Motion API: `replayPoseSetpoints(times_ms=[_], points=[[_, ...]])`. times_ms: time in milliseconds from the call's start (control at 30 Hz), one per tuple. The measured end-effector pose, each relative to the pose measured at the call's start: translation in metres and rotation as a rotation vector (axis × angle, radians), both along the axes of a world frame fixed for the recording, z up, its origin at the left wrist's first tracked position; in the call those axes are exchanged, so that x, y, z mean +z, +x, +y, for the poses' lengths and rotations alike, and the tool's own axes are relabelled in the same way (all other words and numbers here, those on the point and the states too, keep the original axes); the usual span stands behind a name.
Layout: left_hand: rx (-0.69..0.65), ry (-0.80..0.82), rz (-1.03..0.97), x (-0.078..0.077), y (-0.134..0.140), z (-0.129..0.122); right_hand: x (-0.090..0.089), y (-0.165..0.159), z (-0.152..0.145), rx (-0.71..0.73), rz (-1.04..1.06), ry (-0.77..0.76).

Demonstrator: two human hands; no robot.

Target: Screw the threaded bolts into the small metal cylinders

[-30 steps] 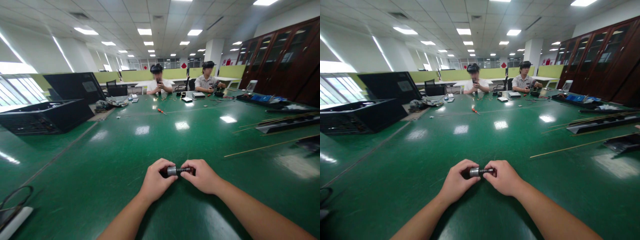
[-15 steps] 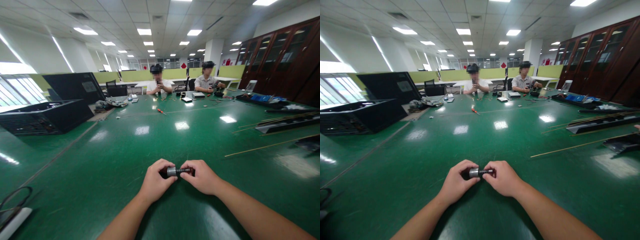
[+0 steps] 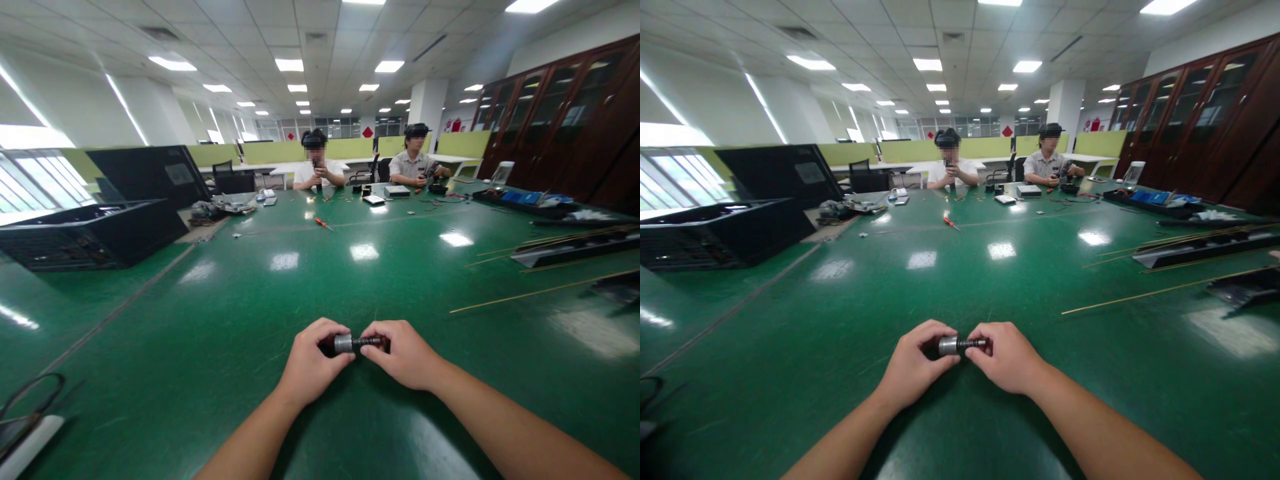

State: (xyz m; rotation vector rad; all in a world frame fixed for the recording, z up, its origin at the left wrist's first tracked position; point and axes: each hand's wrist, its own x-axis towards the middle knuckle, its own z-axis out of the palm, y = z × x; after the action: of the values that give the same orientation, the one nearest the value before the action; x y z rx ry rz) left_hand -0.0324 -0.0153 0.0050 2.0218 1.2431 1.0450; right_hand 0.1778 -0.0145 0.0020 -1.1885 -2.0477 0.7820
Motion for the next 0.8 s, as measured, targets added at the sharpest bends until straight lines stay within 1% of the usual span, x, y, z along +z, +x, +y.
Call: replayPoseSetpoints(times_ms=[400,800], points=[[0.009,0.006,0.002,0.0007,0.0002,0.0013,-0.001,0.001,0.0006,-0.014,-0.005,0.007],[0.025,0.003,-0.003,0.0009,0.0,0.0006,0.0019,0.0054,0.0012,-0.038,-0.018,-0.004]])
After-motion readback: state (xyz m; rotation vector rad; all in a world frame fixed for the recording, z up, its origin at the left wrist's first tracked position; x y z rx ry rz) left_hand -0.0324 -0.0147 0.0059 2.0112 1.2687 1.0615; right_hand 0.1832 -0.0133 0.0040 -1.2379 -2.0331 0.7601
